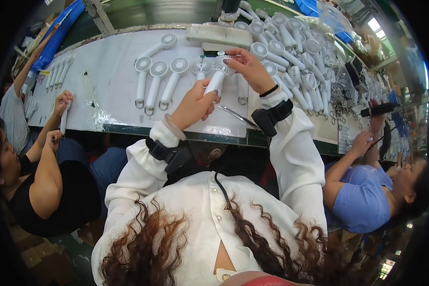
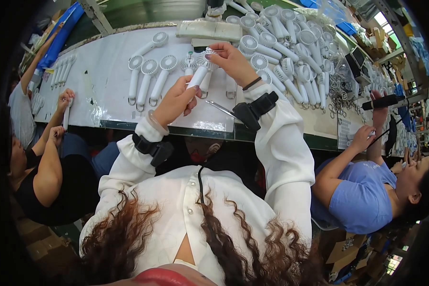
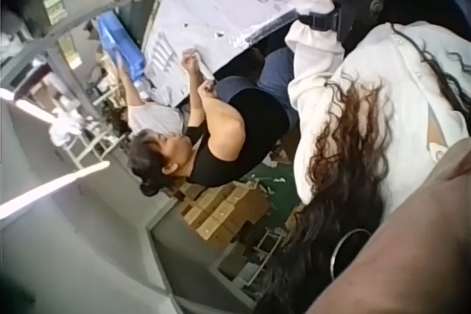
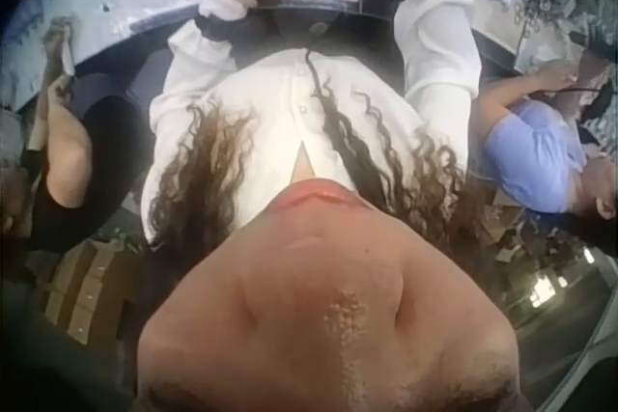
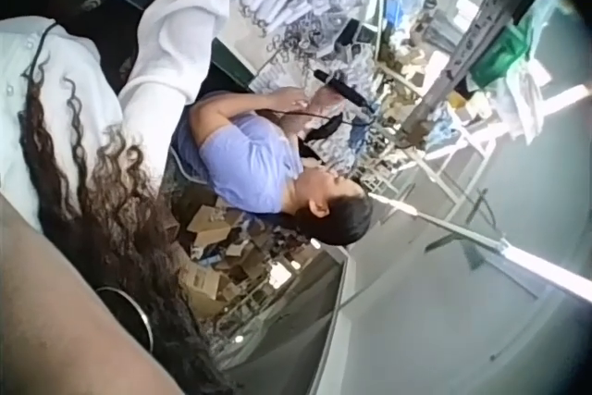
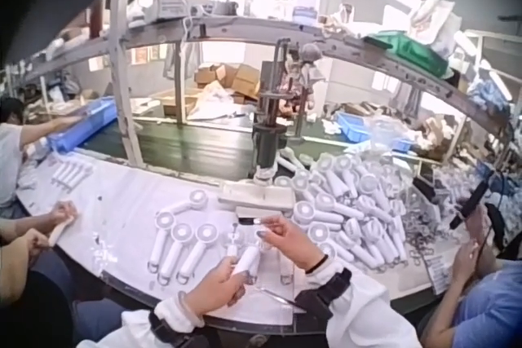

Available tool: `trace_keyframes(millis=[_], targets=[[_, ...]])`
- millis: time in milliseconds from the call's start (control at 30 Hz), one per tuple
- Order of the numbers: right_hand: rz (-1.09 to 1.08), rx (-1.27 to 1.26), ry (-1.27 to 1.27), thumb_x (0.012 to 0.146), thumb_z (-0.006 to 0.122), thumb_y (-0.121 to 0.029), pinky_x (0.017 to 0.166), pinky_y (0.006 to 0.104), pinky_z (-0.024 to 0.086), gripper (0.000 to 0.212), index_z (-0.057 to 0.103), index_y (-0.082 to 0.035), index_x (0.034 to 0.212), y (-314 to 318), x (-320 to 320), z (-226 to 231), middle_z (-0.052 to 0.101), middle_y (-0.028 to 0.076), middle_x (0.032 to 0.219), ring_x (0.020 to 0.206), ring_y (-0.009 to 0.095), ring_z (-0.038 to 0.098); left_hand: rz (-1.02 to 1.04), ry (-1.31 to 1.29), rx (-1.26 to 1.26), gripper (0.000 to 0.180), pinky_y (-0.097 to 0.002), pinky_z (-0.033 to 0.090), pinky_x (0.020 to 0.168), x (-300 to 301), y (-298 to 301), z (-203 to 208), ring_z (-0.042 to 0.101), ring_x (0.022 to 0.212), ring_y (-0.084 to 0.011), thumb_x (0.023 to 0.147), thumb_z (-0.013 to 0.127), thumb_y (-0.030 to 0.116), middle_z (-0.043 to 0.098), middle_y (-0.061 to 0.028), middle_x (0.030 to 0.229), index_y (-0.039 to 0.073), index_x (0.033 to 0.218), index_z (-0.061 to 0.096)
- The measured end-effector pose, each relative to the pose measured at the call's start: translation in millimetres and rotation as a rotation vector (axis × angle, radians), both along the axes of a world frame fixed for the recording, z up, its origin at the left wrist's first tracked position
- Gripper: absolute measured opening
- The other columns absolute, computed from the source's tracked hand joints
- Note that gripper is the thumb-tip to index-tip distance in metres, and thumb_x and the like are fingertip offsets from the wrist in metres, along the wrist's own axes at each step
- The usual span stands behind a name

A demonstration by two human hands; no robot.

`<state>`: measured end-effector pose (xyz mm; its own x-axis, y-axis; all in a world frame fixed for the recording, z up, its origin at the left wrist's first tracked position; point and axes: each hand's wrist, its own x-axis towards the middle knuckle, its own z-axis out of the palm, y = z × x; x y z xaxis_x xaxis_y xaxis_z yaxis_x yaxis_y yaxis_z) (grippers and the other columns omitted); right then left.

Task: The person picks up a handheld fan, trims it with a tool, and presses a small circular component into the center of the fan head. Then, they press the fan into a machine before setting it aside and repeating the process.

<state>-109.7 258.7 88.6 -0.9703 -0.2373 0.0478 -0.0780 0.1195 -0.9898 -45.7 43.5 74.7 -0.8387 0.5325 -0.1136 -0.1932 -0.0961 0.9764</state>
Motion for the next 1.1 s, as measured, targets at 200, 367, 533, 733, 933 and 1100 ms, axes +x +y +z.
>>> trace_keyframes(millis=[200,367,533,733,933,1100], targets=[[-0.240,0.269,0.281,0.085,0.070,-0.022,0.079,0.0271,0.048,0.028,0.063,-0.003,0.104,7,-47,-11,0.066,0.006,0.093,0.087,0.015,0.061,0.168,0.047,-0.013,0.038,-0.0249,0.045,0.046,-46,40,-14,0.054,0.057,-0.0095,0.092,0.053,0.018,0.059,-0.0069,0.085,-0.002,0.121,0.039],[-0.441,0.721,0.741,0.080,0.071,-0.019,0.077,0.0354,0.050,0.016,0.069,-0.006,0.088,9,-76,-15,0.067,0.010,0.090,0.082,0.026,0.062,0.227,0.031,-0.041,0.033,-0.0222,0.041,0.044,-86,63,-22,0.050,0.059,-0.0067,0.093,0.051,0.017,0.056,-0.0043,0.087,-0.001,0.118,0.039],[-0.416,0.791,1.029,0.076,0.070,-0.015,0.075,0.0394,0.049,0.010,0.070,-0.009,0.085,10,-100,-24,0.067,0.008,0.091,0.081,0.029,0.061,0.285,0.001,-0.007,0.029,-0.0257,0.044,0.044,-124,73,-35,0.054,0.056,-0.0106,0.090,0.053,0.017,0.059,-0.0066,0.080,-0.003,0.109,0.046],[-0.444,0.865,0.970,0.077,0.068,-0.013,0.074,0.0374,0.050,0.010,0.072,-0.011,0.086,17,-103,-21,0.067,0.004,0.088,0.082,0.025,0.061,0.167,-0.057,-0.024,0.015,-0.0239,0.041,0.042,-140,78,-32,0.049,0.052,-0.0084,0.091,0.050,0.016,0.055,-0.0035,0.070,0.001,0.087,0.052],[-0.443,0.971,1.025,0.079,0.066,-0.016,0.073,0.0353,0.050,0.009,0.073,-0.013,0.085,13,-104,-17,0.067,0.001,0.089,0.083,0.023,0.061,0.139,-0.144,0.031,0.019,-0.0237,0.037,0.040,-152,76,-37,0.045,0.049,-0.0074,0.091,0.049,0.015,0.052,-0.0019,0.065,0.004,0.075,0.051],[-0.295,1.007,1.036,0.079,0.065,-0.019,0.070,0.0375,0.051,0.010,0.073,-0.013,0.082,26,-103,-2,0.068,0.002,0.086,0.079,0.025,0.063,0.152,-0.175,0.055,0.019,-0.0235,0.034,0.038,-154,72,-28,0.044,0.049,-0.0072,0.091,0.048,0.014,0.050,-0.0017,0.064,0.004,0.075,0.050]])
